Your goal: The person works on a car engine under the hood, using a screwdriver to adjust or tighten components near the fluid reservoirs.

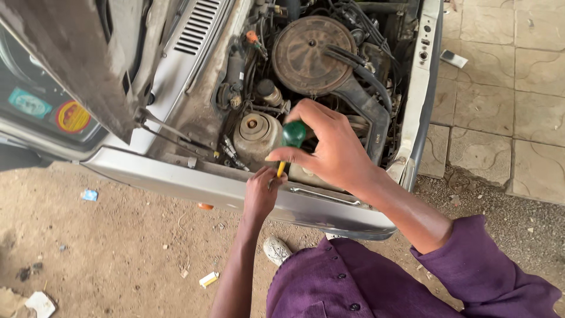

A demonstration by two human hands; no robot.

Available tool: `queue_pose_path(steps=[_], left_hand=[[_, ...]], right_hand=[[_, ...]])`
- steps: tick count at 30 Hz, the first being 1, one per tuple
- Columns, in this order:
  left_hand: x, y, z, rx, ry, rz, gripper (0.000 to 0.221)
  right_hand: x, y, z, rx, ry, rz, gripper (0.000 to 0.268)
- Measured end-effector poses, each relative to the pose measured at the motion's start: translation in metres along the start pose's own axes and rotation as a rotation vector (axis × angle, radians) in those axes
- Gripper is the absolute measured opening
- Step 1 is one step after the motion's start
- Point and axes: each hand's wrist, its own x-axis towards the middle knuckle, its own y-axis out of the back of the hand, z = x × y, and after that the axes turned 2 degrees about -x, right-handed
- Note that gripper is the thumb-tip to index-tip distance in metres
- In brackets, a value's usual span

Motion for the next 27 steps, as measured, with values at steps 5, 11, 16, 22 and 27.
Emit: queue_pose_path(steps=[5, 11, 16, 22, 27], left_hand=[[-0.003, -0.003, -0.004, -0.079, -0.024, 0.026, 0.020], [-0.004, -0.007, 0.005, -0.129, -0.041, 0.060, 0.025], [-0.006, -0.013, 0.021, 0.007, 0.065, 0.241, 0.017], [-0.007, -0.013, 0.018, 0.092, 0.103, 0.273, 0.011], [-0.005, -0.010, 0.024, -0.018, -0.116, 0.271, 0.014]], right_hand=[[0.009, 0.019, -0.009, 0.298, 0.073, -0.201, 0.049], [0.009, 0.013, 0.005, 0.246, 0.075, -0.164, 0.043], [0.005, 0.005, 0.011, 0.145, 0.112, -0.067, 0.044], [0.013, 0.022, -0.001, 0.188, 0.326, -0.124, 0.057], [0.021, 0.017, 0.004, 0.277, 0.281, -0.179, 0.051]])
